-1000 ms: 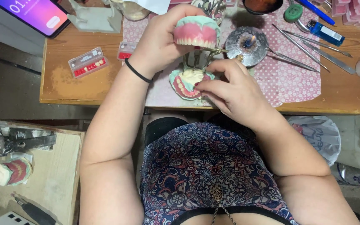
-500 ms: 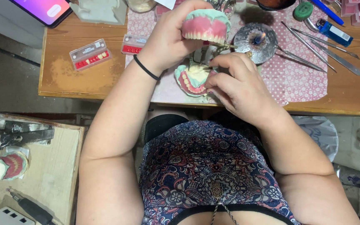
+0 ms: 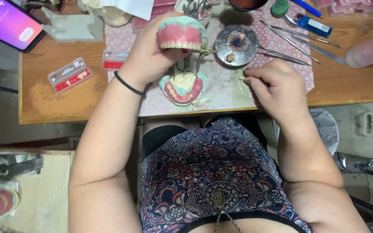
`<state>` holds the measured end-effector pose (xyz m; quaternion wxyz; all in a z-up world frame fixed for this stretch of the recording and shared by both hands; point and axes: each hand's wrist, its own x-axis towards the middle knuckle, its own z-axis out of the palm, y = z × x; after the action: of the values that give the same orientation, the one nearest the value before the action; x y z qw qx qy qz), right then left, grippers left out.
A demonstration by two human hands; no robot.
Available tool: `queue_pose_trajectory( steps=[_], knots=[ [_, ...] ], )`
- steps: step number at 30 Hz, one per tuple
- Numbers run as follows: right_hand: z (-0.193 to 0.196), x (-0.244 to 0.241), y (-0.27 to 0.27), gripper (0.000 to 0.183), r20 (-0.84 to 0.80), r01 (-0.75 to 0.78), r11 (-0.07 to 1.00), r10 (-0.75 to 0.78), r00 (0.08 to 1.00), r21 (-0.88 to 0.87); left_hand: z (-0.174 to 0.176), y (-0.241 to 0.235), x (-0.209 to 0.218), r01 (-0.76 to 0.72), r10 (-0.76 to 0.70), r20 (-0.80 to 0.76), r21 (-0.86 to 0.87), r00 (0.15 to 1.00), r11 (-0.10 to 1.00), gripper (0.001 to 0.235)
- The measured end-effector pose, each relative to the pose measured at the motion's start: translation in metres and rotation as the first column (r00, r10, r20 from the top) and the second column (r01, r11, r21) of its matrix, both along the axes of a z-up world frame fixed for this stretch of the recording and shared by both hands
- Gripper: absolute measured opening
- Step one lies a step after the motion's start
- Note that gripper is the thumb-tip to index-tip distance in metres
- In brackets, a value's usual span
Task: The person uses a metal spatula to apply wax to a dental cast mounted on an articulator, then places individual artificial teeth into the wax bed and adjusts their positions. The person repeatedly opens and closes the articulator to check alignment and continues to refine the wax and tooth placement.
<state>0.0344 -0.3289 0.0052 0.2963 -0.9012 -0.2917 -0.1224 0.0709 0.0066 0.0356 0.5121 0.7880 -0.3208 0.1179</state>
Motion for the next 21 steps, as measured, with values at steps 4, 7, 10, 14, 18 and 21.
queue_pose_trajectory(
  steps=[4,7,10,14,18,21],
  knots=[
    [0.009,0.010,-0.030,0.007,0.163,0.139,0.990,-0.142,0.976,0.028,-0.003,-0.001,-0.001,-0.011,0.012,-0.058,0.019,0.998,1.000,0.032],
    [-0.001,0.023,-0.054,0.011,0.278,0.192,0.971,-0.147,0.949,-0.143,-0.005,-0.001,0.001,0.015,-0.016,-0.055,-0.026,0.998,1.000,0.036],
    [-0.004,0.029,-0.060,0.014,0.242,0.169,0.967,-0.120,0.963,-0.192,-0.004,-0.002,-0.001,-0.021,0.019,-0.060,-0.021,0.998,1.000,0.043],
    [0.012,0.030,-0.058,0.022,0.212,0.059,0.997,-0.045,0.976,-0.059,-0.004,-0.003,-0.001,-0.023,0.018,-0.096,-0.052,0.995,0.998,0.037],
    [0.034,0.029,-0.040,0.027,-0.152,0.010,0.926,0.051,0.987,0.378,-0.009,-0.005,0.001,-0.071,0.066,-0.080,-0.059,0.995,0.996,0.028],
    [0.044,0.040,-0.015,0.053,-0.090,-0.126,0.806,0.217,0.972,0.578,-0.017,-0.002,0.002,-0.123,0.112,-0.106,-0.105,0.988,0.987,0.021]
  ],
)
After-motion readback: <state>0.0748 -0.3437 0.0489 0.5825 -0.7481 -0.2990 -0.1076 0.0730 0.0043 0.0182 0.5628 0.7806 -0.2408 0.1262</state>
